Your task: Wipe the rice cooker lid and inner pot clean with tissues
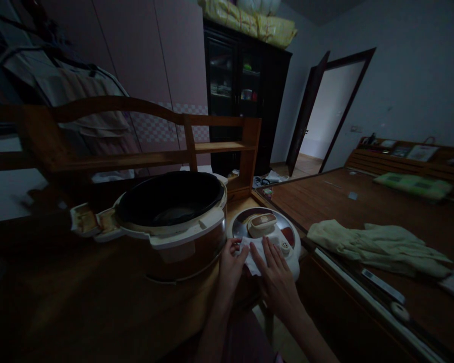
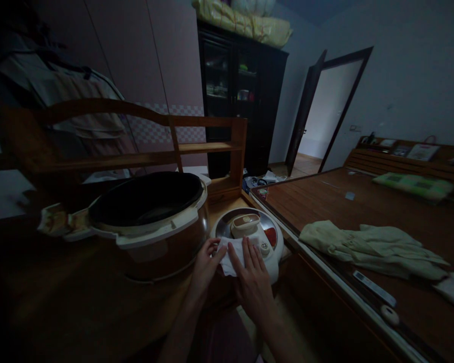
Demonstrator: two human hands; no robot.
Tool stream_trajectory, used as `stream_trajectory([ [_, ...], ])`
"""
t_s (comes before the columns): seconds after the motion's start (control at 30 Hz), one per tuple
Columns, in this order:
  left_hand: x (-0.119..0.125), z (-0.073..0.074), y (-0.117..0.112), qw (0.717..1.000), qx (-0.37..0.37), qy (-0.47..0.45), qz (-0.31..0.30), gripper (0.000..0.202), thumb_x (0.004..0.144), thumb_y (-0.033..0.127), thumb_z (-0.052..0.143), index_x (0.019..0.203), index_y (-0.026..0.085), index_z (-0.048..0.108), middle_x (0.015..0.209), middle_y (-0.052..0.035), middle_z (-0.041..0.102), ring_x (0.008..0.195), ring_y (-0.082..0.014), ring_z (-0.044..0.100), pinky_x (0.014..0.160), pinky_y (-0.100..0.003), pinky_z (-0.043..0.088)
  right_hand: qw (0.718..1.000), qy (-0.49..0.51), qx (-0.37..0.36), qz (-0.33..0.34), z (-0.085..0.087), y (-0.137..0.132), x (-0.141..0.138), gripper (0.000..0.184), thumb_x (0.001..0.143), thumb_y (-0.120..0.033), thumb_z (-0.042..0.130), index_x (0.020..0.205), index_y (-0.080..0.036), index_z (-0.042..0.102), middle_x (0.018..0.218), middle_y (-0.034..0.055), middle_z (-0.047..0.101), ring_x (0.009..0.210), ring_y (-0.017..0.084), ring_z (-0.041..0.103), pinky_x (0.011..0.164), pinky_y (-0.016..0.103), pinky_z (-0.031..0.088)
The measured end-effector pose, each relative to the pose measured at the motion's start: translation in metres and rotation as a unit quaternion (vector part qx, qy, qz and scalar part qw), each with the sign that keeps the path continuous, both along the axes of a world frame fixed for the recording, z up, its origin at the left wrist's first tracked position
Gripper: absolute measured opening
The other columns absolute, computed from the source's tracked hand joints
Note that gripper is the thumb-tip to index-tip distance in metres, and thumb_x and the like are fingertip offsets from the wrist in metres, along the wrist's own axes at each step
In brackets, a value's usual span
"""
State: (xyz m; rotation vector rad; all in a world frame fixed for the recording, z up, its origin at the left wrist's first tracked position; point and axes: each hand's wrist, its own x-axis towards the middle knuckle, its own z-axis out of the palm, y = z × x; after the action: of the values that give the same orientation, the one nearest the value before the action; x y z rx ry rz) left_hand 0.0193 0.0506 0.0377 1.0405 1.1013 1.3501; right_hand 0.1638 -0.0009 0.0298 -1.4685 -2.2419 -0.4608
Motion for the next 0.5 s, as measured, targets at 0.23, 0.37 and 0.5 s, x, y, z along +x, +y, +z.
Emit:
stream_trajectory([
  [0.23,0.001,-0.003,-0.004,1.0,0.016,-0.006,0.004,0.037,0.071,0.038,0.07,0.097,0.016,0.056,0.082,-0.005,0.064,0.065,-0.0147,0.062,0.055,-0.023,0.049,0.996,0.032,0.081,-0.005,-0.017,0.01,0.006,0.068,0.089,-0.002,0.041,0.153,-0.021,0.027,0.159,0.0141,0.025,0.146,0.031,0.023,0.113,0.05,0.036],
  [0.37,0.004,-0.006,-0.006,1.0,0.024,0.009,-0.003,0.034,0.073,0.037,0.068,0.097,0.016,0.055,0.086,-0.0068,0.065,0.068,-0.0157,0.064,0.057,-0.024,0.05,0.994,0.071,0.08,0.013,-0.017,0.01,0.009,0.068,0.086,0.002,0.034,0.151,-0.018,0.033,0.157,0.0149,0.029,0.145,0.029,0.025,0.112,0.05,0.038],
  [0.5,0.008,-0.012,-0.008,0.999,0.025,0.031,-0.013,0.034,0.077,0.039,0.065,0.099,0.016,0.054,0.087,-0.0068,0.066,0.066,-0.0147,0.063,0.056,-0.023,0.048,0.993,0.095,0.071,0.025,-0.014,0.009,0.009,0.071,0.082,0.004,0.032,0.149,-0.018,0.037,0.153,0.0134,0.037,0.145,0.027,0.028,0.113,0.05,0.038],
])
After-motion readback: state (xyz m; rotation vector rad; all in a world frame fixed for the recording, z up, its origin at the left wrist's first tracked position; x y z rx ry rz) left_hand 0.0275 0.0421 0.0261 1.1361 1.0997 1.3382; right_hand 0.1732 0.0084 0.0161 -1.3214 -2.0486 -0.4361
